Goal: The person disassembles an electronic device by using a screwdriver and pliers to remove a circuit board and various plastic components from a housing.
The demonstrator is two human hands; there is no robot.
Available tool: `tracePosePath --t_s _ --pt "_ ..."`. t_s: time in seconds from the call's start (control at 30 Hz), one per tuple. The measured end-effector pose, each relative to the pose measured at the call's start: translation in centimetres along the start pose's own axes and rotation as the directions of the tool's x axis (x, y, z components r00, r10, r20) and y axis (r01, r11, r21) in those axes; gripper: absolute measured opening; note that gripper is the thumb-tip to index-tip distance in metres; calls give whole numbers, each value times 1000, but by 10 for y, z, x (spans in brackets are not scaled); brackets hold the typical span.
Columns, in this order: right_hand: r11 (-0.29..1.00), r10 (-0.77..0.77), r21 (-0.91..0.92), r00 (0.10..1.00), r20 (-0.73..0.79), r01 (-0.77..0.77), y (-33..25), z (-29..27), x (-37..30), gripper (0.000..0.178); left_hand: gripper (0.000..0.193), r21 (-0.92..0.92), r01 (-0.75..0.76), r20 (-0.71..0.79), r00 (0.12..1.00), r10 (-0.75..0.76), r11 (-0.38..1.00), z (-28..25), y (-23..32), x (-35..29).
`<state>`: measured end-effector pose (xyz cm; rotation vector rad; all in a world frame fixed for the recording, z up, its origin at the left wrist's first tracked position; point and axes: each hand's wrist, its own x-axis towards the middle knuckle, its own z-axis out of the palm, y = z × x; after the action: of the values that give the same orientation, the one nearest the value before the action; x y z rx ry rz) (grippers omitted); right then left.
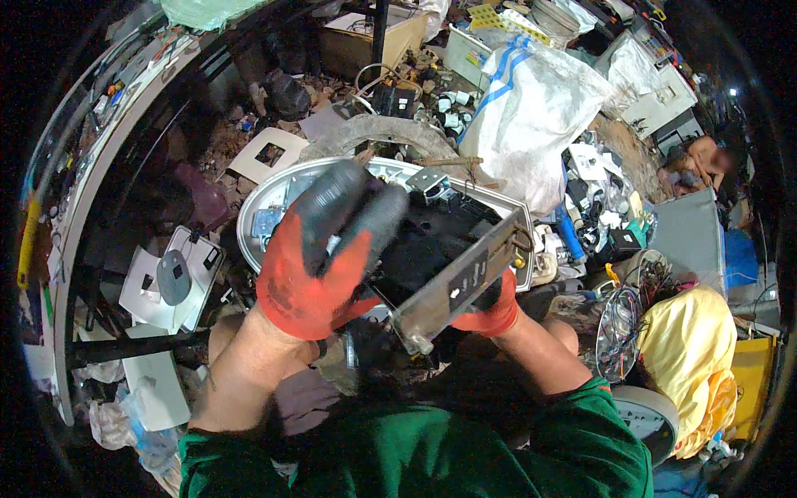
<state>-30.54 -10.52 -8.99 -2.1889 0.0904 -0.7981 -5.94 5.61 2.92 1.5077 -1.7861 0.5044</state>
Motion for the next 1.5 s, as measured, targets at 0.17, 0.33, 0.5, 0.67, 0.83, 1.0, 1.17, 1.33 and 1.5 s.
tracePosePath --t_s 0.17,0.33,0.5,0.67,0.83,1.0,1.17,1.33,1.5 --pt "993 93 75 996 16 -94 -8 2 4 74 80 -87 237 77 970 -230 968 -8 12 0" --pt "892 391 252 920 -13 -376 -21 0 5 73 93 -200 252 272 943 -194 947 -13 6 -24" --pt "986 102 -136 995 -4 -102 -28 -15 9 64 110 -624 393 391 905 -165 676 2 -13 -27" --pt "958 -108 -260 992 63 121 -23 -1 7 86 101 -874 452 382 866 -323 178 12 2 -28" --pt "978 177 87 977 122 -188 -14 0 13 88 95 -807 505 345 824 -449 305 0 -3 -47" --pt "937 -259 -221 962 86 272 -2 -8 43 94 86 -840 533 435 772 -464 100 -20 3 -41" --pt "901 -333 -302 943 -24 311 0 -2 60 67 84 -749 330 173 934 -312 574 -29 1 -19" --pt "880 -300 -364 951 69 304 -2 7 63 23 83 -700 421 238 899 -367 577 -30 -7 -30" --pt "862 -319 -405 947 35 305 -5 6 65 30 82 -646 476 284 875 -392 597 -35 -7 -38"
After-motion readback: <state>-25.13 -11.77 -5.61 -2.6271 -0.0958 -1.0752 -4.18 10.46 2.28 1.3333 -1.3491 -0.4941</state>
